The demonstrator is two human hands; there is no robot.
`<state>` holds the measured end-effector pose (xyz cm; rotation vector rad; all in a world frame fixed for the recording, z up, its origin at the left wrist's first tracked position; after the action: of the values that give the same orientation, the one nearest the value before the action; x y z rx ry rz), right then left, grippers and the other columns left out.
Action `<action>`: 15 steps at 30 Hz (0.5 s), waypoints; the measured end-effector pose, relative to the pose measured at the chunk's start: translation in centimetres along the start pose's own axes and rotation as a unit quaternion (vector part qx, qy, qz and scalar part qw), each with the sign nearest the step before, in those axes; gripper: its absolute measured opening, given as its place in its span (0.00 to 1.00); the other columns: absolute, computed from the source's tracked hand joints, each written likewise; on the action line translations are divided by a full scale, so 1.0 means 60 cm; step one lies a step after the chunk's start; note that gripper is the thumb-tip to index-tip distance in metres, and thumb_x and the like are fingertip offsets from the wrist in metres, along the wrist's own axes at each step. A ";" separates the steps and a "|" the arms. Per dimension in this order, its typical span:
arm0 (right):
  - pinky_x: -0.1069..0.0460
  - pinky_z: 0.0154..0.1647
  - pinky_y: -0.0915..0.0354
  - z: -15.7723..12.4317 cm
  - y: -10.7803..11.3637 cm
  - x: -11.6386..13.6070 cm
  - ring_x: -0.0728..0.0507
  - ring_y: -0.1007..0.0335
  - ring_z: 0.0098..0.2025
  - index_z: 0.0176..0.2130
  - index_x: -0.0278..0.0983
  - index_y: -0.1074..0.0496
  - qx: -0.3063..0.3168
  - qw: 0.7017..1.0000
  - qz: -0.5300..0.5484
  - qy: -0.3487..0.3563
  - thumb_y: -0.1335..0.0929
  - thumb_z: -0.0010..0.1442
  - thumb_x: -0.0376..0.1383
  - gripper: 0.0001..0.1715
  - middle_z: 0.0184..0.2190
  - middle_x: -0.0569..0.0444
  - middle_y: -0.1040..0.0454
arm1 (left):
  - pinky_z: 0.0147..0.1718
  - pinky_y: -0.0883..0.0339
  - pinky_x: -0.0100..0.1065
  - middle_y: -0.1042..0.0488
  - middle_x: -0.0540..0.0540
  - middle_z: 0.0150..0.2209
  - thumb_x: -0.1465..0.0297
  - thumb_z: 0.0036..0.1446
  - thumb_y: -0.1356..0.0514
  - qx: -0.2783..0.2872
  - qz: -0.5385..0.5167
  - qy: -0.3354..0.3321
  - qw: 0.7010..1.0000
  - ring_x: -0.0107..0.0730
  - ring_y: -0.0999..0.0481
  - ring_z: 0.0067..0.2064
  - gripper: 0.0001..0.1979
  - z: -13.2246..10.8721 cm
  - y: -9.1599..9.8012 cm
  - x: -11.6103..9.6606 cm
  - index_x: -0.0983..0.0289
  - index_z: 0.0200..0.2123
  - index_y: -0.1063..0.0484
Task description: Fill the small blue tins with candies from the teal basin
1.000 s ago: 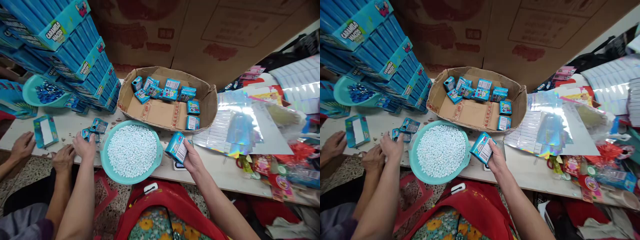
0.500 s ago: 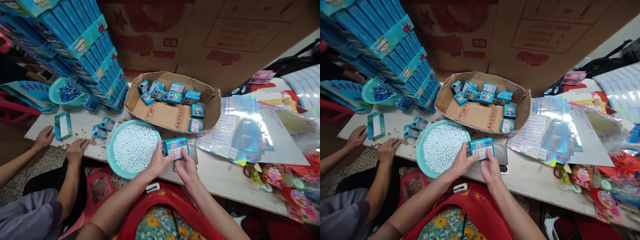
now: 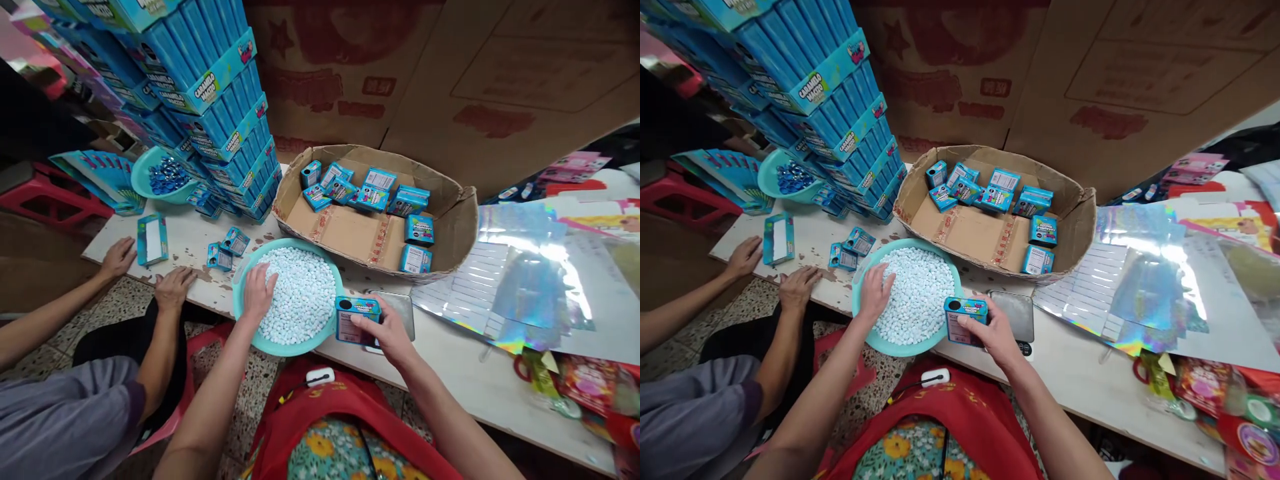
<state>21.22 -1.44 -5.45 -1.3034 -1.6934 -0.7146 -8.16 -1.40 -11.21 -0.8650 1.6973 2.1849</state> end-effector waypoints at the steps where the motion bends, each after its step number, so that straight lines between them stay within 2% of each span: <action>1: 0.52 0.36 0.33 0.004 -0.006 -0.004 0.47 0.31 0.32 0.41 0.40 0.34 -0.009 1.000 -0.002 0.006 0.26 0.47 0.46 0.24 0.32 0.58 0.27 | 0.56 0.45 0.47 0.31 0.64 0.51 0.60 0.59 0.46 -0.001 0.023 0.001 1.000 0.47 0.35 0.55 0.19 0.005 -0.016 0.026 0.64 0.49 0.31; 2: 0.52 0.36 0.33 0.008 -0.012 -0.007 0.47 0.32 0.33 0.41 0.40 0.34 -0.017 1.000 -0.007 0.016 0.26 0.47 0.46 0.25 0.33 0.58 0.27 | 0.55 0.45 0.47 0.31 0.64 0.50 0.59 0.59 0.47 0.007 0.033 0.006 0.999 0.47 0.35 0.54 0.19 0.008 -0.032 0.043 0.64 0.47 0.30; 4: 0.52 0.37 0.34 0.017 -0.024 -0.009 0.46 0.32 0.35 0.43 0.41 0.34 -0.029 0.998 -0.030 0.040 0.26 0.47 0.47 0.27 0.35 0.56 0.28 | 0.54 0.44 0.47 0.28 0.62 0.45 0.58 0.58 0.46 0.020 0.026 0.034 0.999 0.47 0.33 0.51 0.17 0.014 -0.063 0.048 0.63 0.43 0.28; 6: 0.51 0.38 0.34 0.025 -0.034 -0.006 0.45 0.32 0.36 0.44 0.40 0.33 -0.038 0.995 -0.065 0.062 0.27 0.47 0.48 0.27 0.36 0.55 0.27 | 0.52 0.43 0.44 0.27 0.59 0.40 0.57 0.55 0.42 0.021 -0.031 0.093 0.995 0.46 0.32 0.47 0.15 0.018 -0.086 0.029 0.61 0.37 0.26; 8: 0.51 0.36 0.34 0.032 -0.043 0.000 0.46 0.32 0.34 0.43 0.39 0.31 -0.045 0.991 -0.098 0.075 0.27 0.48 0.48 0.25 0.34 0.55 0.27 | 0.49 0.42 0.42 0.28 0.56 0.34 0.58 0.48 0.37 0.005 -0.129 0.182 0.975 0.44 0.31 0.44 0.12 0.021 -0.100 0.007 0.60 0.31 0.27; 11: 0.51 0.34 0.35 0.041 -0.053 0.014 0.46 0.32 0.32 0.42 0.39 0.30 -0.051 0.981 -0.151 0.109 0.28 0.49 0.48 0.24 0.32 0.55 0.27 | 0.43 0.40 0.37 0.32 0.51 0.26 0.60 0.44 0.35 -0.013 -0.249 0.266 0.931 0.38 0.32 0.37 0.12 0.021 -0.104 -0.016 0.61 0.23 0.30; 15: 0.49 0.40 0.35 0.051 -0.067 0.032 0.43 0.31 0.38 0.42 0.39 0.28 -0.051 0.944 -0.264 0.192 0.27 0.50 0.45 0.21 0.37 0.53 0.29 | 0.32 0.38 0.31 0.34 0.49 0.23 0.56 0.48 0.40 -0.024 -0.332 0.286 0.899 0.29 0.33 0.29 0.16 0.017 -0.073 -0.042 0.63 0.23 0.34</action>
<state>16.35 0.83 -4.95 -0.6981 -1.6968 -1.2925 -4.21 1.26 -13.07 -1.9067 1.2432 1.5828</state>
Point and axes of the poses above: each hand's wrist, its own z-axis towards the middle knuckle, its own y-axis out of the back of the hand, x = y × z, the point moved 2 cm from there along z, towards the middle knuckle
